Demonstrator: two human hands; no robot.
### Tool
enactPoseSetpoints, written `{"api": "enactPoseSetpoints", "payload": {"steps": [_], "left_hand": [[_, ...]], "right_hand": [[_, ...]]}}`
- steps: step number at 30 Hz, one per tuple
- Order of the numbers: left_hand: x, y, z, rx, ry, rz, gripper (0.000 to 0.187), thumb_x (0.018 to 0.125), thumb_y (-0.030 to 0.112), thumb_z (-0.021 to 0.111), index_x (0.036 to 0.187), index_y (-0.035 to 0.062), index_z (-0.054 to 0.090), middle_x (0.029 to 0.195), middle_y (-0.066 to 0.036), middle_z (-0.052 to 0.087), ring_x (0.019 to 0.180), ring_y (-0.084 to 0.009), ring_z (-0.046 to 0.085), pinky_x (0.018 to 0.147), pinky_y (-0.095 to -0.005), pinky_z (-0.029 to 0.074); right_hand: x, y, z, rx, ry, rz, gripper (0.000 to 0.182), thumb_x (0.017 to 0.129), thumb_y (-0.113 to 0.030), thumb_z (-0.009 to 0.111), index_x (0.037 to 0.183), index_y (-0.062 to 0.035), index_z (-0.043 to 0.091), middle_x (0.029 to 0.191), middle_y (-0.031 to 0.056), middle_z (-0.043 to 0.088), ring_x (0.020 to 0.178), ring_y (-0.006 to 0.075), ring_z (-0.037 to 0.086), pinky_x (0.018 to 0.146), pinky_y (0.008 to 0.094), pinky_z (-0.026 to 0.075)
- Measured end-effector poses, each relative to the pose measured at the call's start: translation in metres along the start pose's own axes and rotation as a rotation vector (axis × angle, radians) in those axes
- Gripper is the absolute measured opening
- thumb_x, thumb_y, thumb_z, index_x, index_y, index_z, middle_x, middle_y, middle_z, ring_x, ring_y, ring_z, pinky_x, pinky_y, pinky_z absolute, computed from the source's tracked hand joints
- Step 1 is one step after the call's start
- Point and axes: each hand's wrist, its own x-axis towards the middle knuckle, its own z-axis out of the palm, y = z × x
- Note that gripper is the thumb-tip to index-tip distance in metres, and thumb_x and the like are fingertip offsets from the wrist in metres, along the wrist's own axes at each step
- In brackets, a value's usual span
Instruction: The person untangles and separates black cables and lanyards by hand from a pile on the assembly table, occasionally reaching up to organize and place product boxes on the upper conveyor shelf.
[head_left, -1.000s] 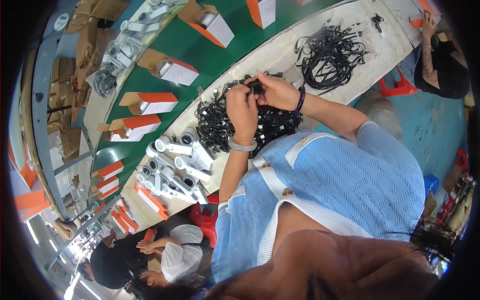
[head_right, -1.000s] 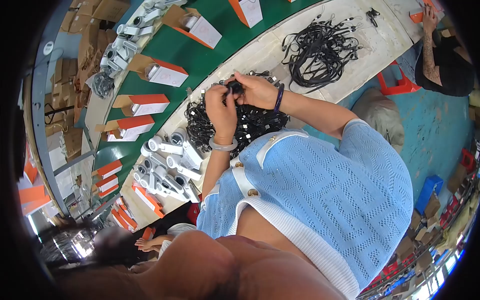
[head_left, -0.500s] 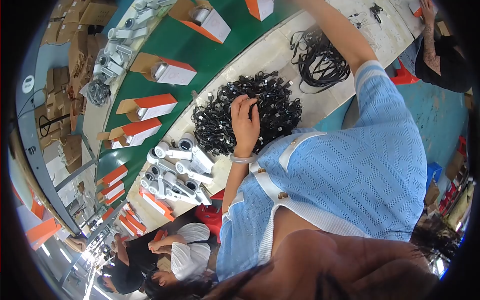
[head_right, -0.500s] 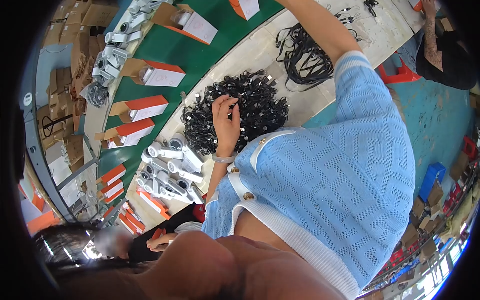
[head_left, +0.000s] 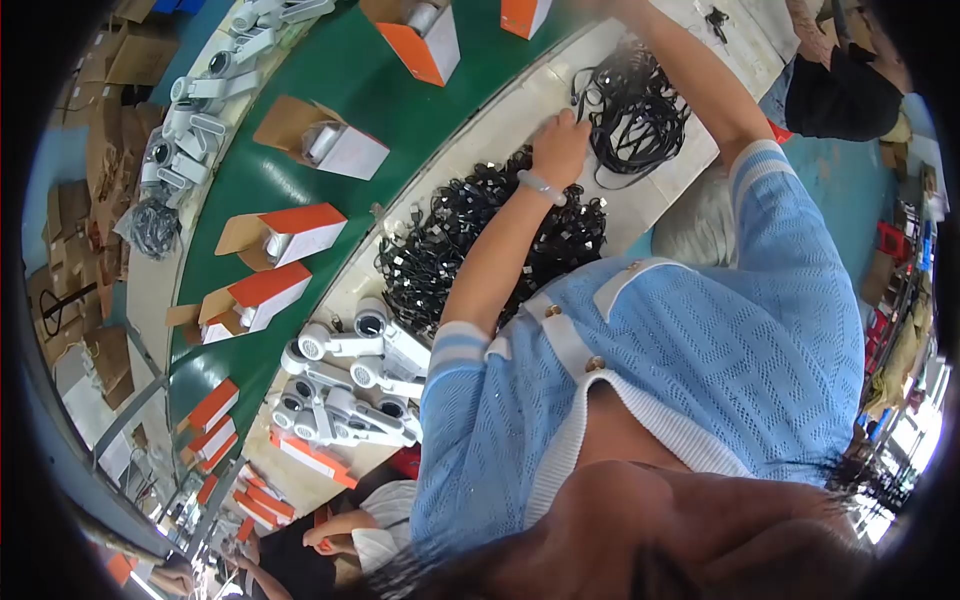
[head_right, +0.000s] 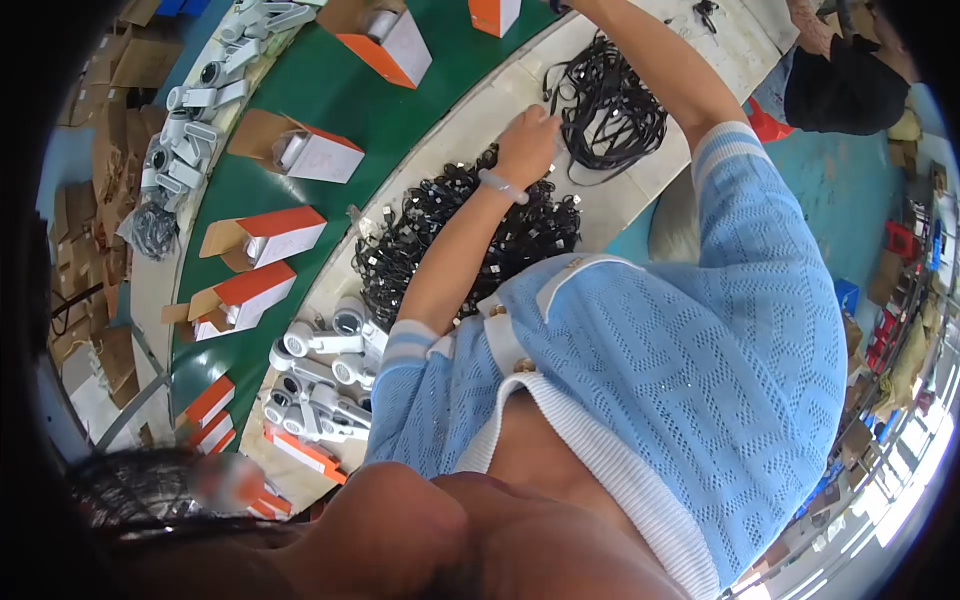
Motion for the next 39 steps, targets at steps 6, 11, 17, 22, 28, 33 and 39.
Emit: {"api": "enactPoseSetpoints", "payload": {"steps": [6,11,17,22,28,33,39], "left_hand": [[0.012,-0.008,-0.05,-0.599,0.111,-0.06,0.007,0.081,0.012,0.066,0.084,0.0063,0.064,0.084,-0.006,0.061,0.08,-0.0196,0.06,0.067,-0.0323,0.049],[-0.006,0.004,-0.164,-1.12,0.357,-0.274,0.009,0.092,0.013,0.061,0.094,0.0055,0.059,0.084,-0.003,0.064,0.07,-0.0078,0.058,0.054,-0.0203,0.044],[-0.062,0.02,-0.216,-1.157,0.425,-0.455,0.011,0.091,0.009,0.061,0.098,0.0032,0.056,0.081,-0.005,0.065,0.064,-0.0088,0.057,0.055,-0.0206,0.044],[-0.064,0.079,-0.176,-1.145,0.035,-0.477,0.015,0.086,0.006,0.065,0.1,-0.0005,0.063,0.078,-0.006,0.064,0.07,-0.0131,0.06,0.061,-0.0243,0.048],[-0.055,0.109,-0.134,-1.07,0.184,-0.876,0.014,0.085,0.014,0.069,0.092,0.0022,0.068,0.069,0.002,0.06,0.058,-0.0072,0.054,0.053,-0.0198,0.042],[-0.065,0.054,-0.092,-0.066,0.206,-0.785,0.014,0.084,0.02,0.07,0.085,0.0062,0.073,0.071,-0.002,0.06,0.064,-0.0149,0.058,0.058,-0.0275,0.045],[-0.045,0.022,-0.071,0.312,0.054,-0.493,0.011,0.077,0.02,0.067,0.085,0.0156,0.073,0.081,-0.008,0.062,0.083,-0.0281,0.062,0.071,-0.0385,0.05]], "right_hand": [[-0.047,-0.065,-0.059,0.357,-0.112,0.187,0.028,0.094,-0.019,0.053,0.118,-0.0029,0.054,0.103,0.0106,0.06,0.098,0.0226,0.058,0.087,0.039,0.044],[-0.106,-0.148,-0.078,1.01,-0.57,0.461,0.043,0.097,-0.035,0.052,0.128,-0.0044,0.049,0.077,0.0036,0.063,0.073,0.0106,0.061,0.069,0.0277,0.048],[-0.086,-0.175,-0.139,0.991,-0.552,0.255,0.033,0.098,-0.025,0.05,0.126,-0.0081,0.048,0.079,-0.0016,0.055,0.068,0.005,0.05,0.062,0.0217,0.042],[-0.066,-0.206,-0.158,1.317,-0.66,-0.015,0.026,0.098,-0.022,0.048,0.118,-0.0059,0.05,0.081,0.0045,0.063,0.068,0.01,0.06,0.058,0.0286,0.047],[-0.05,-0.162,-0.171,0.418,-0.598,-0.392,0.028,0.091,-0.029,0.056,0.109,-0.0077,0.054,0.074,0.0151,0.065,0.07,0.0312,0.065,0.06,0.0407,0.05],[-0.077,-0.108,-0.123,0.143,-1.0,-0.441,0.028,0.085,-0.032,0.063,0.082,-0.0046,0.067,0.081,0.015,0.065,0.081,0.0344,0.065,0.071,0.0446,0.051],[-0.124,-0.067,-0.043,0.471,-0.96,-0.237,0.035,0.094,-0.037,0.048,0.084,-0.0064,0.063,0.087,0.0142,0.066,0.083,0.0324,0.063,0.074,0.0441,0.048]]}}
